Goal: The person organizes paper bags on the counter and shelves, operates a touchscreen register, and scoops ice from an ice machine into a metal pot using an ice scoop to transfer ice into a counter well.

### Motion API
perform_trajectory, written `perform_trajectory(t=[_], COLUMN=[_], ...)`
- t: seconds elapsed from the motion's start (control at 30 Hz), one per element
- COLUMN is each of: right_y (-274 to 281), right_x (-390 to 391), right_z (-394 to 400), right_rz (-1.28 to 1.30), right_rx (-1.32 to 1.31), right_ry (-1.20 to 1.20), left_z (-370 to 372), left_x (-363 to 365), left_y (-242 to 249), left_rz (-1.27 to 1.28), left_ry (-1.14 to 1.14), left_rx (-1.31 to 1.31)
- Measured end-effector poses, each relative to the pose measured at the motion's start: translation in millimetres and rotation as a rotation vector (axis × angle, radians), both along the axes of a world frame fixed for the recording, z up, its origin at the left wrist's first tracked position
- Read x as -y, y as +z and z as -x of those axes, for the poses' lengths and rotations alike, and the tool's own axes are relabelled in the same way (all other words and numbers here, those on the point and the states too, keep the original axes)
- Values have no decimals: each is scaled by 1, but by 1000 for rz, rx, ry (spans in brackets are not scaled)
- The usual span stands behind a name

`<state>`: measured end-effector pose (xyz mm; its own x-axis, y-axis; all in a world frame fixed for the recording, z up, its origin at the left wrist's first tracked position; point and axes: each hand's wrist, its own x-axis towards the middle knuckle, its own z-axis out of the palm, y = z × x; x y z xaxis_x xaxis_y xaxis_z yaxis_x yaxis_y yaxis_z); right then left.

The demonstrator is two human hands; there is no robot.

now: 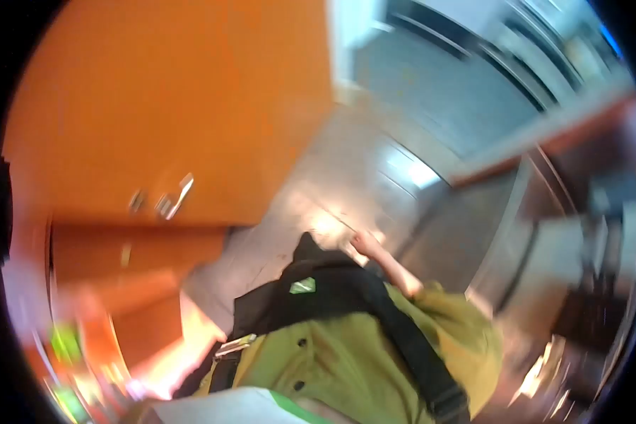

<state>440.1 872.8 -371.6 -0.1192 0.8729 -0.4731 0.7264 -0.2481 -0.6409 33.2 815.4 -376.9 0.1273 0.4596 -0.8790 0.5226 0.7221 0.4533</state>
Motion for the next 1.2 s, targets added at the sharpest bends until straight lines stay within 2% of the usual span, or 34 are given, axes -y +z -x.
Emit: perform_trajectory(t=[0.03,0.1,0.13,0.17,0.2,0.23,0.3,0.33,0.37,0.43,0.5,0.53,0.57,0.63,0.67,0.7,0.8,0.83,0.9,0.97,1.0,1.03,1.1,1.13,1.17,1.2], right_y=[-19,36,33,24,39,42,40,37,37,48,73,80,95,101,100,82,72,69,86,73,85,97,106,107,109,102], right_x=[9,-3,-1,-7,-17,-36,-57,-68,-78,-105,-131,-148,-167,-210,-232,-253,-312,-325,-353,-375,-382,-388,-390,-393,-387,-385], right_z=[-19,-51,-69,-87,-102,-116,-156,-178,-206,-260,-309,-332,-356,-415,-448,-486,-592,-625,-680,-735,-764,-789,-851,-887,-917,-956], right_rz=[-41,240,209,159,71,-35,-264,-309,-353,-479,-575,-691,-717,-759,-763,-853,-856,-771,-646,-854,-862,-866,-1039,-1155,-1273,-1342], right_rx=[-34,-11,-51,-88,-200,-303,-269,-274,-270,-187,-219,-200,-202,-181,-132,32,151,95,-21,-397,-446,-527,-480,-500,-500,-460], right_ry=[-211,-401,-486,-557,-728,-882,-1178,-1261,-1338,-1413,-1581,-1641,-1679,-1607,-1558,-1457,-1330,-1322,-1474,-1763,-1844,-1930,-2018,-2116,-2215,-2340], left_z=[-13,-55,-78,-111,-148,-177,-248,-272,-301,-351,-397,-413,-433,-487,-519,-553,-658,-699,-803,-934,-1011,-1084,-1228,-1303,-1364,-1427], left_x=[-40,-133,-183,-235,-286,-344,-432,-473,-505,-545,-548,-543,-539,-551,-566,-586,-659,-688,-751,-799,-807,-809,-803,-805,-781,-756], left_y=[-6,-4,-3,13,34,19,22,9,-10,-40,-47,-52,-50,-52,-56,-59,-55,-50,-25,13,46,70,97,81,94,99], left_rz=[34,90,94,72,72,66,-48,-186,-319,-278,-207,-427,-453,-442,-468,-524,-733,-830,-1010,-1102,-1020,-1018,-1147,-1075,-1301,-1211], left_ry=[27,46,49,76,45,-55,-221,-180,-131,-112,-297,-647,-756,-771,-743,-698,-536,-483,-420,-375,-332,-370,-527,-594,-738,-872], left_rx=[33,102,132,101,161,189,93,39,-2,47,79,96,37,-71,-95,-113,-142,-119,-10,152,219,371,416,539,650,727])
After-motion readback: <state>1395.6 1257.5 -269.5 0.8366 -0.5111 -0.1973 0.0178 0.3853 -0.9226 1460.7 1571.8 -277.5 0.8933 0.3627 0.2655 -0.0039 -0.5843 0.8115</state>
